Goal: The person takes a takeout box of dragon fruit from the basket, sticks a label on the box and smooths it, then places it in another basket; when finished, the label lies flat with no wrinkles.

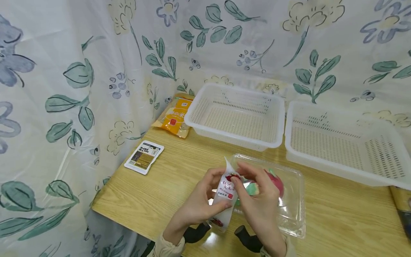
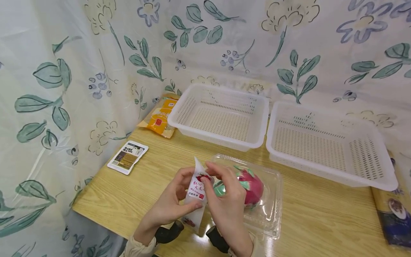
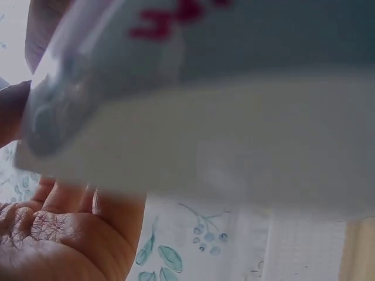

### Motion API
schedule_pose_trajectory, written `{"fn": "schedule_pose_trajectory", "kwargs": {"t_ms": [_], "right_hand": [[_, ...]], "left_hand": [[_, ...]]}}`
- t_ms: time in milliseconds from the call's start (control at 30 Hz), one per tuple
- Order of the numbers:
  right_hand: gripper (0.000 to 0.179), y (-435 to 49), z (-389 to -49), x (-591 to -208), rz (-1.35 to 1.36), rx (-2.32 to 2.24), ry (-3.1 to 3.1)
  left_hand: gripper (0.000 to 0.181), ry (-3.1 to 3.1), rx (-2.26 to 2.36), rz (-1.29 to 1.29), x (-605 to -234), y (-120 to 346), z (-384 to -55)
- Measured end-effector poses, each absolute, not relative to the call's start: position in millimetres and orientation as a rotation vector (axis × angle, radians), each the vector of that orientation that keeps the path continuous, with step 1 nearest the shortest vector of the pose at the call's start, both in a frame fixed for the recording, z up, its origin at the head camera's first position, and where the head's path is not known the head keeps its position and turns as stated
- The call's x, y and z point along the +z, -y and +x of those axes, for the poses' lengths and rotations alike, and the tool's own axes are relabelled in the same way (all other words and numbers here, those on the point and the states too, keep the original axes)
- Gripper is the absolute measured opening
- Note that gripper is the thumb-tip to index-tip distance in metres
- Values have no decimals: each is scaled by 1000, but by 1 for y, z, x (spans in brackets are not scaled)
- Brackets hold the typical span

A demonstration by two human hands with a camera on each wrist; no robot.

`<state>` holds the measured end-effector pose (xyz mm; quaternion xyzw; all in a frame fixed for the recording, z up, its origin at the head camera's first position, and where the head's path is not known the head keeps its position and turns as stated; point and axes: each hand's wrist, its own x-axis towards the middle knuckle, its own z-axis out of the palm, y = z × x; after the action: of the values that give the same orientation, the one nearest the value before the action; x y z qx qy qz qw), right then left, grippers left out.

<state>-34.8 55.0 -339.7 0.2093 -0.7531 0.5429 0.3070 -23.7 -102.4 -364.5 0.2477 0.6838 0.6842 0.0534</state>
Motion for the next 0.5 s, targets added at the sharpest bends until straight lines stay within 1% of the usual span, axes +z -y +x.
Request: {"fn": "schedule_pose_trajectory", "kwargs": {"t_ms": [100, 200, 333, 500], "right_hand": [[40, -55, -37, -341, 531, 1417, 2010], [41, -55, -40, -343, 536, 1372, 2023], [47, -56, -43, -347, 606, 1305, 2039], [52, -57, -44, -351, 755, 1280, 2082]], "left_hand": [[79, -2093, 2085, 766, -366, 103, -22], [81, -2073, 2099, 796, -367, 104, -22], [77, -1987, 2125, 791, -367, 106, -22], [64, -1988, 2150, 775, -366, 113, -24]]}}
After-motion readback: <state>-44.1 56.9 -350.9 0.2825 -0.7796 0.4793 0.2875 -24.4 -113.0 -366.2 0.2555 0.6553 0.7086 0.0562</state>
